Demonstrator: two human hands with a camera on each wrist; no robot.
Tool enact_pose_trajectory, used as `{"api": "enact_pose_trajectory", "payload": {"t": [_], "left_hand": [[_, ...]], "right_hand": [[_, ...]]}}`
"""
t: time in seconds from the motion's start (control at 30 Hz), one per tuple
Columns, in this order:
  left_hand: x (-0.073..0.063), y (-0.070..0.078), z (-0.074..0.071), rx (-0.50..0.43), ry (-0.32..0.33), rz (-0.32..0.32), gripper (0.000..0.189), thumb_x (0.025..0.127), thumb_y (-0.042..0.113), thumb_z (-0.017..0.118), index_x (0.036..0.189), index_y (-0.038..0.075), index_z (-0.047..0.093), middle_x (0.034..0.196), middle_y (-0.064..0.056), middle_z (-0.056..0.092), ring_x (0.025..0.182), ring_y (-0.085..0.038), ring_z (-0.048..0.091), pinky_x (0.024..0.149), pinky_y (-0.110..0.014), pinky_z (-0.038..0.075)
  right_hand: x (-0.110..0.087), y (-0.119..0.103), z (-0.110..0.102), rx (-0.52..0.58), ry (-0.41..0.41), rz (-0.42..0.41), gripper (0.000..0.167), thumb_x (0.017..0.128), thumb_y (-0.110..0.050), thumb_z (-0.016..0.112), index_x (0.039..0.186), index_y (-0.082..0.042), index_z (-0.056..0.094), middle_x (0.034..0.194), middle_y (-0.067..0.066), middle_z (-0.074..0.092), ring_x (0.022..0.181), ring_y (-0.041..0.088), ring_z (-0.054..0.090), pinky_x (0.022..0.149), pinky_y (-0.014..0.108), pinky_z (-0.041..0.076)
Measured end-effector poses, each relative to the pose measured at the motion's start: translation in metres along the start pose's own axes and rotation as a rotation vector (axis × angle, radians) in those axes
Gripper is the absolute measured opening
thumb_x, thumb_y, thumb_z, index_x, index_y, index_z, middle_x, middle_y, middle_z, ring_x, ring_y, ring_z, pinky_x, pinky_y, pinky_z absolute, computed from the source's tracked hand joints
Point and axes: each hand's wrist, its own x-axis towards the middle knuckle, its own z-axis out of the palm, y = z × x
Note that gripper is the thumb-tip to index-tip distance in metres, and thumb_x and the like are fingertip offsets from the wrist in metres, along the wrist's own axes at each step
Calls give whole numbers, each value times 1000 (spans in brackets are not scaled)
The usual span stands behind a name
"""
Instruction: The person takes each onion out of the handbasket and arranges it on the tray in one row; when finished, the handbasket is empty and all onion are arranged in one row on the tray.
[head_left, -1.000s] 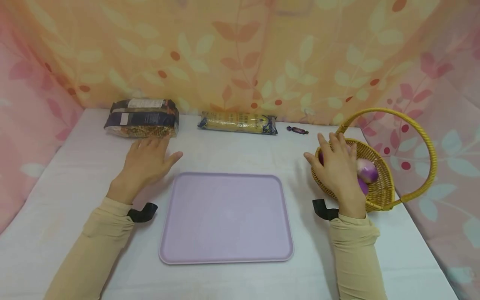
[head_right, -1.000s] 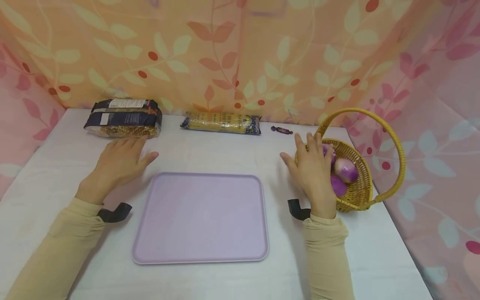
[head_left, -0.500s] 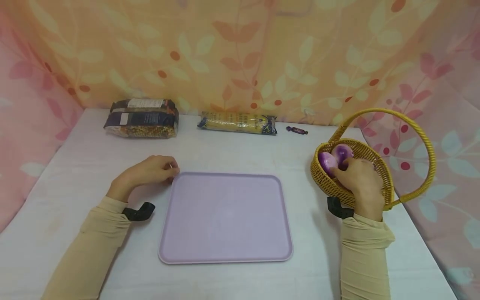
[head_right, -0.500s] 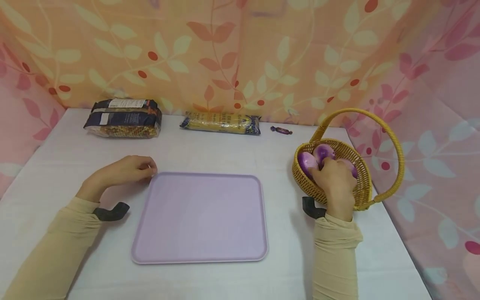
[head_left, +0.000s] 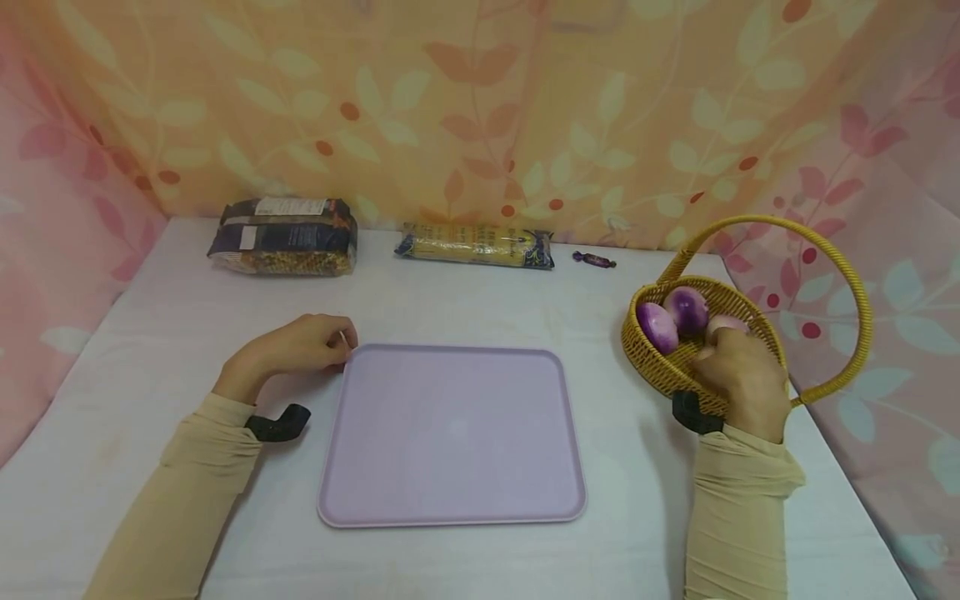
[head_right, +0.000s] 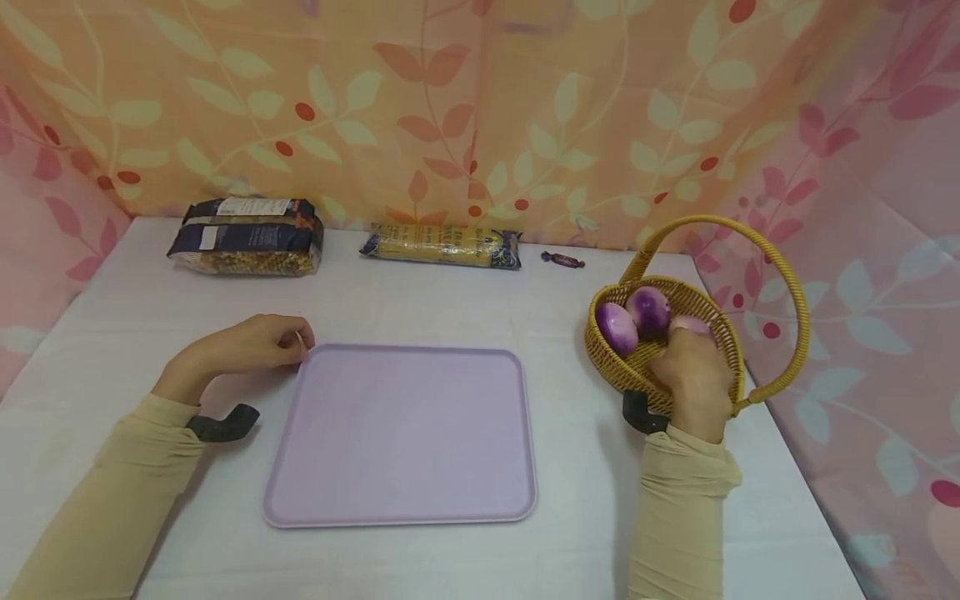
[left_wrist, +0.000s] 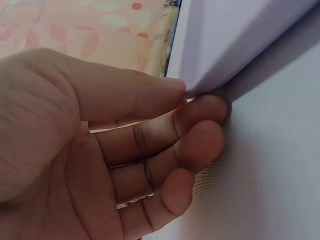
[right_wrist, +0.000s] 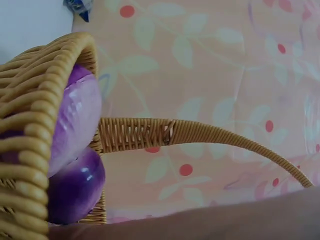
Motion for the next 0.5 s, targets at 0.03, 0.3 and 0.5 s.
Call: {"api": "enact_pose_trajectory", "payload": {"t": [0.03, 0.3, 0.5], "left_hand": [[0, 0, 0, -7, 0, 2, 18, 90, 6, 52, 106, 3, 62, 82, -4, 68, 73, -15, 58, 68, -30, 46], [-2, 1, 1, -23, -4, 1, 18, 91, 5, 51, 106, 1, 61, 82, -6, 68, 73, -15, 58, 66, -29, 45], [0, 1, 0, -22, -12, 6, 17, 92, 8, 54, 106, 1, 61, 83, -6, 68, 74, -15, 58, 67, -30, 45]], "right_hand": [[0, 0, 1, 2, 9, -6, 13, 84, -18, 51, 90, -6, 51, 96, 26, 55, 85, 41, 52, 66, 50, 42], [2, 3, 3, -8, 54, 0, 19, 82, -22, 47, 88, -4, 46, 92, 28, 53, 81, 40, 50, 63, 47, 43], [1, 8, 2, 14, 42, 0, 22, 81, -27, 51, 83, -9, 38, 85, 22, 48, 78, 35, 44, 63, 41, 34]]}}
